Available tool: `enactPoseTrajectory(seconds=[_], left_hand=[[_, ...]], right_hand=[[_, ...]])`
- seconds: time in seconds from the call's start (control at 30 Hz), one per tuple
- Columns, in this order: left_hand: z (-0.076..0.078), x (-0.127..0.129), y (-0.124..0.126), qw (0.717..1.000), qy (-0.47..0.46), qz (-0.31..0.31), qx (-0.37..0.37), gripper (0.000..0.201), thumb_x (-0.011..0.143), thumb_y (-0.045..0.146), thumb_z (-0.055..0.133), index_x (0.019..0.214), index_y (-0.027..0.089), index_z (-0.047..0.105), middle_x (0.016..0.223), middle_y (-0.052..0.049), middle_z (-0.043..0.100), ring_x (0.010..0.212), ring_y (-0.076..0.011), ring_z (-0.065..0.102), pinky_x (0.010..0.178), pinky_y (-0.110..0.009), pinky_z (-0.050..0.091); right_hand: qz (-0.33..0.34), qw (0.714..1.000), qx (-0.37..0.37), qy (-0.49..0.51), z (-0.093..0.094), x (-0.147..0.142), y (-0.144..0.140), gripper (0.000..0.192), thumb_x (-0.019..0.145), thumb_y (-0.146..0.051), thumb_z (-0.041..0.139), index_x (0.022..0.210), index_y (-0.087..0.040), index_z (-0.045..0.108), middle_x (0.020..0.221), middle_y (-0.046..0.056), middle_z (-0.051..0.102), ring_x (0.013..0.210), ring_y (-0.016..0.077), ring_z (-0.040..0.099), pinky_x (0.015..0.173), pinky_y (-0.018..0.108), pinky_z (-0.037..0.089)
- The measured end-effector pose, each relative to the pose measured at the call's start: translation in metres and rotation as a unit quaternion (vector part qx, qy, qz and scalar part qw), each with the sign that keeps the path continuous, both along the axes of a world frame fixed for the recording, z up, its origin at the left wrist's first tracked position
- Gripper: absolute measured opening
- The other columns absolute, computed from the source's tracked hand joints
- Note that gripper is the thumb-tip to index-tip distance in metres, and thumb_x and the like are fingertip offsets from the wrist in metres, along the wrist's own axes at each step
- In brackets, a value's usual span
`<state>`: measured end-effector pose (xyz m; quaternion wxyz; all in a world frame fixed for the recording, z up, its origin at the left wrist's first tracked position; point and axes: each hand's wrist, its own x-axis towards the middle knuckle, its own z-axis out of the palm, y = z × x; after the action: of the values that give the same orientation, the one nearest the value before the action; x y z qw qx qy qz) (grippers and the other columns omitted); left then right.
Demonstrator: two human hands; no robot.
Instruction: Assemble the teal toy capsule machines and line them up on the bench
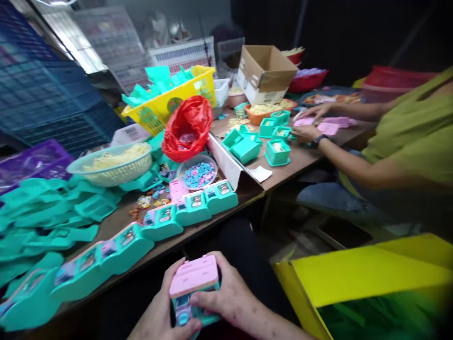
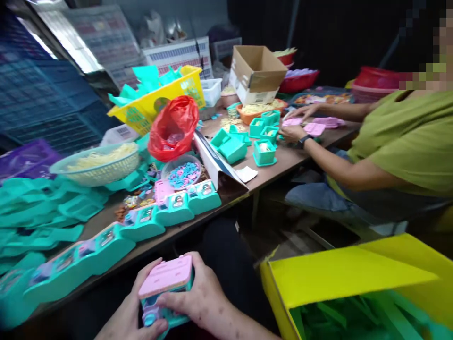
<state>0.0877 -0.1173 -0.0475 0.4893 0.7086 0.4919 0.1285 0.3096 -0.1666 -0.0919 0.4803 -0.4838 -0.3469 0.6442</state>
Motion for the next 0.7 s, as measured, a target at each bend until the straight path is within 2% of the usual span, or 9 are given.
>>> enactPoseTrajectory(seconds=[0.1,0.17,0.27,0.37,0.5,0.6,0.7], left_hand=[[0.002,0.003,0.0,1.0,0.013,-0.017,-0.02,0.118,0.085,0.068,0.084,0.175,0.027,0.018,0.17,-0.018,0.053,0.154,-0.041,0.055,0.13,-0.053,0.044],[0.0,0.004,-0.003,0.999,0.003,-0.003,-0.037,0.12,0.087,0.069,0.082,0.176,0.028,0.013,0.171,-0.017,0.051,0.156,-0.0406,0.053,0.131,-0.053,0.042],[-0.006,0.004,-0.01,0.996,-0.041,0.039,-0.063,0.122,0.087,0.071,0.082,0.176,0.03,0.01,0.174,-0.016,0.047,0.156,-0.0397,0.052,0.131,-0.05,0.042],[-0.016,-0.001,-0.015,0.992,-0.063,0.071,-0.081,0.112,0.095,0.072,0.074,0.176,0.031,0.009,0.176,-0.014,0.045,0.155,-0.0371,0.053,0.13,-0.047,0.041],[-0.033,-0.011,-0.019,0.993,-0.061,0.07,-0.068,0.101,0.099,0.072,0.069,0.175,0.03,0.018,0.173,-0.013,0.049,0.153,-0.0348,0.055,0.129,-0.045,0.042],[-0.047,-0.016,-0.021,0.993,-0.063,0.065,-0.07,0.101,0.096,0.072,0.072,0.174,0.027,0.026,0.168,-0.015,0.054,0.148,-0.0351,0.059,0.124,-0.044,0.047],[-0.057,-0.018,-0.022,0.993,-0.069,0.067,-0.065,0.104,0.094,0.073,0.073,0.174,0.026,0.026,0.166,-0.017,0.055,0.147,-0.0359,0.06,0.124,-0.045,0.048]], right_hand=[[0.006,0.999,0.006,0.046,-0.002,-0.003,0.003,0.087,0.071,-0.068,0.096,0.137,-0.026,0.058,0.124,0.008,0.079,0.108,0.0305,0.076,0.075,0.035,0.061],[-0.01,0.999,-0.005,0.045,-0.007,-0.007,0.003,0.084,0.079,-0.072,0.088,0.139,-0.024,0.055,0.126,0.01,0.078,0.109,0.0305,0.076,0.074,0.035,0.062],[-0.042,0.998,-0.038,0.026,-0.019,-0.014,0.004,0.085,0.087,-0.077,0.078,0.148,-0.024,0.051,0.135,0.013,0.075,0.115,0.0317,0.075,0.086,0.04,0.063],[-0.055,0.996,-0.056,0.038,-0.031,-0.018,0.006,0.096,0.089,-0.08,0.075,0.162,-0.026,0.043,0.142,0.015,0.072,0.118,0.0334,0.075,0.095,0.044,0.062],[-0.009,0.997,-0.067,0.029,-0.044,-0.015,0.007,0.116,0.084,-0.083,0.079,0.172,-0.024,0.032,0.145,0.018,0.071,0.128,0.0355,0.073,0.108,0.047,0.058],[0.045,0.996,-0.075,-0.019,-0.05,-0.013,0.005,0.124,0.081,-0.08,0.084,0.174,-0.02,0.03,0.153,0.019,0.068,0.141,0.0355,0.067,0.123,0.047,0.048],[0.033,0.995,-0.079,-0.052,-0.055,-0.018,0.003,0.131,0.075,-0.08,0.088,0.173,-0.016,0.031,0.154,0.021,0.068,0.139,0.0366,0.068,0.124,0.047,0.046]])
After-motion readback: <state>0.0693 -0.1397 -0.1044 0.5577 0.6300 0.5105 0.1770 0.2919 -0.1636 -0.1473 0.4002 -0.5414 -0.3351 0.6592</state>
